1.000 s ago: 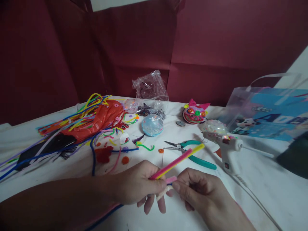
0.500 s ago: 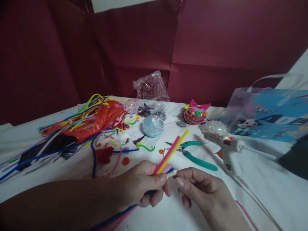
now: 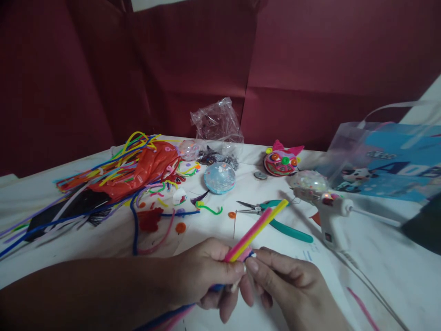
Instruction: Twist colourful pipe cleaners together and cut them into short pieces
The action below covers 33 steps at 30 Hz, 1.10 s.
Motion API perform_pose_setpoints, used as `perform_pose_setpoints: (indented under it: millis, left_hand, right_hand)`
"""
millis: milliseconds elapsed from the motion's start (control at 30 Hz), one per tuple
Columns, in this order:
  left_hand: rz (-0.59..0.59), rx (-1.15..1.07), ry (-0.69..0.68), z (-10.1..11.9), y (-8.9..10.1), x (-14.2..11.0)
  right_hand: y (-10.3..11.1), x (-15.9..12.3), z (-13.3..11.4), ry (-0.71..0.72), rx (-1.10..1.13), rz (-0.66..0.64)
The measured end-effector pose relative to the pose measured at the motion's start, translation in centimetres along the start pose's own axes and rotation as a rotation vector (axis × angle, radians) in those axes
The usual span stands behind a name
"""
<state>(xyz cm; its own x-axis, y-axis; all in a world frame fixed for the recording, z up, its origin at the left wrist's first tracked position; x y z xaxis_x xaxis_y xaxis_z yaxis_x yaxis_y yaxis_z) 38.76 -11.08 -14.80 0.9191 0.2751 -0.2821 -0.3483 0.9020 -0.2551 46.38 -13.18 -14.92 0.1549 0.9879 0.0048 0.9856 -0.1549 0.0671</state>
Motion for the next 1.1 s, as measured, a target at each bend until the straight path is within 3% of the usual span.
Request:
perform_pose_setpoints:
  millis: [267,367,533,800,967,1100]
  left_hand:
    - [0.01,0.087,0.153,-0.8,0.2,-0.3]
    - [0.03,0.083,0.092,-0.4,0.3,-0.3]
    - [0.031,0.174,-0.036,0.6,0.2,-0.5]
    - [0.126,0.385,-0.042,1.5,0.6,-1.0]
    - [0.098,0.146,0.053,0.5,0.4,-0.6]
    - [0.005,0.046,0.035,0.4,-0.1,-0.3]
  right_hand:
    - [0.7,0.0,1.5,-0.083,0.185,0.072]
    - [0.6,0.1,1.0,-0.061,0.194,0.081]
    - [2.1,-0.3,0.3,-0.017,0.134,0.28]
    - [2.4,-0.4,0.5,0.018,0.153,0.254]
    - [2.5,-0.6,0.2,0.02,0.187,0.316]
    - [3.5,-0.7,-0.9,0.057,0.151,0.387]
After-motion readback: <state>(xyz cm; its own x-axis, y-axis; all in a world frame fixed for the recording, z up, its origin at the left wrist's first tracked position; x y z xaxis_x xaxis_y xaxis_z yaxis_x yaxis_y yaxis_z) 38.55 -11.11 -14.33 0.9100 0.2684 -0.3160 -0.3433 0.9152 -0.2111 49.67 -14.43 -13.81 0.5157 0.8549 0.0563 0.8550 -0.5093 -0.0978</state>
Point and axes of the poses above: each hand's wrist, its own x-axis towards the middle knuckle, its own y-axis out of the back of the hand, z = x × y, the point moved 8 cm from there along x, towards the middle knuckle, and after that the axes turned 2 degrees about z, right-handed, at the moved point
